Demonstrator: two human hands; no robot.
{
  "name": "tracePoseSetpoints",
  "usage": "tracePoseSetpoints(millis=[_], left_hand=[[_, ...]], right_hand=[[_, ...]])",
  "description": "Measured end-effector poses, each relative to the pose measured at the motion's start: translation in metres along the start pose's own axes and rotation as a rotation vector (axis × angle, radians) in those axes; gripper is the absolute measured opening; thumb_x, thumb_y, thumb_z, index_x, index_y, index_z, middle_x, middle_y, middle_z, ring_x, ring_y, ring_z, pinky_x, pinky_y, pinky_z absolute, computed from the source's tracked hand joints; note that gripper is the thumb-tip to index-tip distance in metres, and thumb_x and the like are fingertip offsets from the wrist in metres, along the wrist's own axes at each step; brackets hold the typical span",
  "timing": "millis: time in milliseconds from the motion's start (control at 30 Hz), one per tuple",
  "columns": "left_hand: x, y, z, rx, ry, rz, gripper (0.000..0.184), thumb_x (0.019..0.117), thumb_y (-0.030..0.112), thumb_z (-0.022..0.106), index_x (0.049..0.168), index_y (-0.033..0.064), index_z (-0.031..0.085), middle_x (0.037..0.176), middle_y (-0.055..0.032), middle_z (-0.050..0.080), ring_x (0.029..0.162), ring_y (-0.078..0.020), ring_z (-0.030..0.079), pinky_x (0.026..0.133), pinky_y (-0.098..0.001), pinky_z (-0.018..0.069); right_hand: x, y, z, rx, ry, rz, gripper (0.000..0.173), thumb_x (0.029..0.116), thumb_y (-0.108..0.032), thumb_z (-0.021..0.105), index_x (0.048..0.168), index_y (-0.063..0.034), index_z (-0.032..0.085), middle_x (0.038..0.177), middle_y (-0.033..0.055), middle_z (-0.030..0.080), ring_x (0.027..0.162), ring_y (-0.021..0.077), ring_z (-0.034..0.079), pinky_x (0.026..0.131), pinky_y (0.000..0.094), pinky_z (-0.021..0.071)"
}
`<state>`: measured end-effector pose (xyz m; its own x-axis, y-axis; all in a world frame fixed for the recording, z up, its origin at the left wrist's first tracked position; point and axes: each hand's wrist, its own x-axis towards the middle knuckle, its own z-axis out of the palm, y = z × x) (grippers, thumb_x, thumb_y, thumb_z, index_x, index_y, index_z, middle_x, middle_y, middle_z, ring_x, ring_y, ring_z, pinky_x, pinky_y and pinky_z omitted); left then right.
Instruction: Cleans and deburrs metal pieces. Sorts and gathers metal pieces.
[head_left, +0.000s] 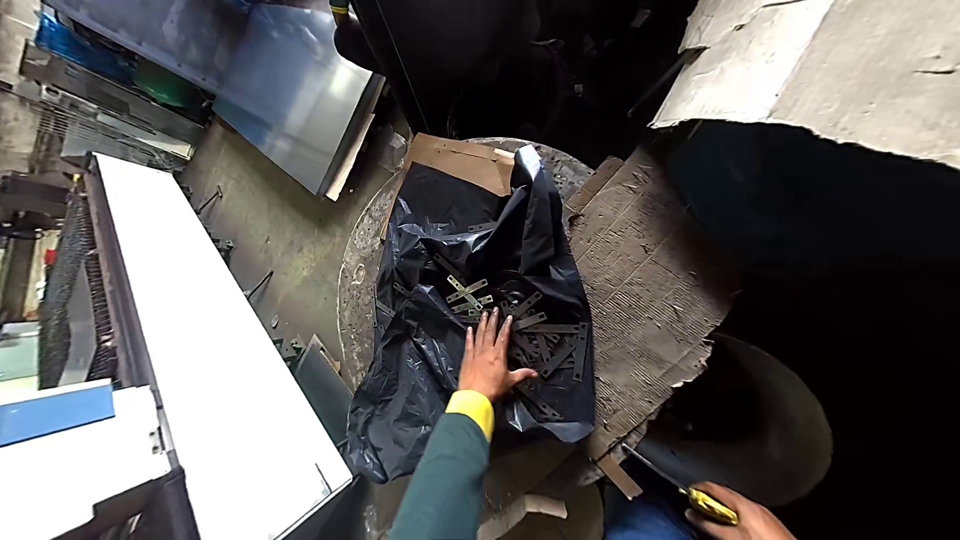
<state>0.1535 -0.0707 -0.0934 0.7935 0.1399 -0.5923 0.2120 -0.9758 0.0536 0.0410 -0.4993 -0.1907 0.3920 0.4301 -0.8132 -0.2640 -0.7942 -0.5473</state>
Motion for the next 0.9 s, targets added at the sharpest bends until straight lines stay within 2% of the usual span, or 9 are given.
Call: tracePoseSetpoints(millis=[100, 167, 267, 367, 533, 667, 767, 800, 900], left_hand=[[0.01, -0.025, -0.019, 0.244, -0.073, 0.236, 0.104, 0.0802, 0.065, 0.076, 0.164, 0.0262, 0.028, 0.174, -0.003, 0.011, 0.16, -0.0255, 0.002, 0.125, -0.0655, 0.004], [0.019, -0.025, -0.024, 0.319, -0.041, 0.324, 0.098, 0.0835, 0.045, 0.081, 0.164, 0.0256, 0.028, 0.174, -0.0038, 0.012, 0.16, -0.0255, 0.004, 0.124, -0.0671, 0.0051], [0.029, -0.011, -0.025, 0.379, -0.09, 0.311, 0.097, 0.0873, 0.032, 0.078, 0.166, 0.0267, 0.021, 0.174, -0.0094, 0.005, 0.16, -0.0286, 0.005, 0.124, -0.0668, 0.0089], [0.028, -0.006, -0.021, 0.387, -0.104, 0.316, 0.089, 0.0917, 0.021, 0.071, 0.166, 0.0311, 0.022, 0.174, -0.0126, 0.005, 0.16, -0.0311, 0.005, 0.123, -0.0689, 0.0092], [0.018, -0.007, -0.016, 0.396, -0.131, 0.378, 0.099, 0.0849, 0.02, 0.078, 0.164, 0.0392, 0.021, 0.173, -0.0145, 0.006, 0.16, -0.0332, 0.002, 0.12, -0.0741, 0.0036], [0.004, -0.011, -0.01, 0.392, -0.145, 0.445, 0.088, 0.0924, 0.016, 0.068, 0.164, 0.0387, 0.023, 0.173, -0.0127, 0.012, 0.16, -0.0323, 0.006, 0.119, -0.0753, 0.0051], [-0.005, -0.008, -0.004, 0.374, -0.161, 0.432, 0.113, 0.075, 0.041, 0.086, 0.165, 0.0393, 0.018, 0.173, -0.0112, 0.012, 0.16, -0.0331, 0.005, 0.119, -0.0764, 0.0032], [-0.008, -0.005, -0.001, 0.363, -0.136, 0.444, 0.113, 0.0739, 0.042, 0.087, 0.164, 0.0395, 0.019, 0.173, -0.0119, 0.012, 0.16, -0.0342, 0.007, 0.118, -0.0768, 0.0049], [-0.01, 0.004, 0.012, 0.344, -0.055, 0.521, 0.101, 0.0801, 0.023, 0.082, 0.162, 0.0408, 0.027, 0.172, -0.0141, 0.016, 0.159, -0.0362, 0.011, 0.118, -0.0763, 0.0108]], right_hand=[[-0.001, 0.006, 0.003, 0.008, -0.007, 0.001, 0.048, 0.0905, -0.036, 0.079, 0.125, -0.0044, 0.071, 0.122, 0.0226, 0.072, 0.118, 0.0386, 0.068, 0.106, 0.0584, 0.0491], [0.0, 0.005, 0.007, 0.017, -0.006, 0.003, 0.047, 0.0901, -0.036, 0.079, 0.125, -0.005, 0.072, 0.122, 0.0218, 0.072, 0.118, 0.0383, 0.068, 0.106, 0.0578, 0.0494], [0.006, 0.0, 0.012, 0.01, -0.018, -0.011, 0.047, 0.0899, -0.037, 0.079, 0.125, -0.0066, 0.072, 0.122, 0.0207, 0.072, 0.118, 0.037, 0.068, 0.106, 0.0566, 0.0498], [0.01, -0.003, 0.017, 0.002, -0.012, -0.007, 0.047, 0.0889, -0.038, 0.08, 0.124, -0.0076, 0.073, 0.122, 0.0201, 0.072, 0.117, 0.0364, 0.068, 0.106, 0.0562, 0.0501], [0.012, -0.003, 0.023, 0.014, 0.001, -0.029, 0.047, 0.089, -0.038, 0.079, 0.124, -0.0073, 0.073, 0.123, 0.0202, 0.072, 0.119, 0.0376, 0.067, 0.106, 0.0576, 0.0497], [0.014, -0.001, 0.025, -0.008, -0.014, -0.005, 0.047, 0.0895, -0.039, 0.079, 0.125, -0.0094, 0.072, 0.124, 0.0183, 0.072, 0.119, 0.0356, 0.067, 0.106, 0.0564, 0.0498], [0.014, 0.002, 0.025, -0.004, -0.014, -0.01, 0.047, 0.0891, -0.039, 0.079, 0.125, -0.0094, 0.072, 0.123, 0.0187, 0.072, 0.118, 0.0359, 0.068, 0.106, 0.0568, 0.0499], [0.014, 0.002, 0.025, -0.003, -0.016, -0.012, 0.047, 0.0891, -0.04, 0.079, 0.125, -0.0096, 0.072, 0.123, 0.0188, 0.072, 0.118, 0.0359, 0.068, 0.106, 0.0569, 0.0498], [0.016, 0.002, 0.027, -0.011, -0.019, -0.009, 0.047, 0.0889, -0.04, 0.079, 0.125, -0.0101, 0.073, 0.123, 0.0181, 0.072, 0.119, 0.0351, 0.068, 0.106, 0.0559, 0.0501]])
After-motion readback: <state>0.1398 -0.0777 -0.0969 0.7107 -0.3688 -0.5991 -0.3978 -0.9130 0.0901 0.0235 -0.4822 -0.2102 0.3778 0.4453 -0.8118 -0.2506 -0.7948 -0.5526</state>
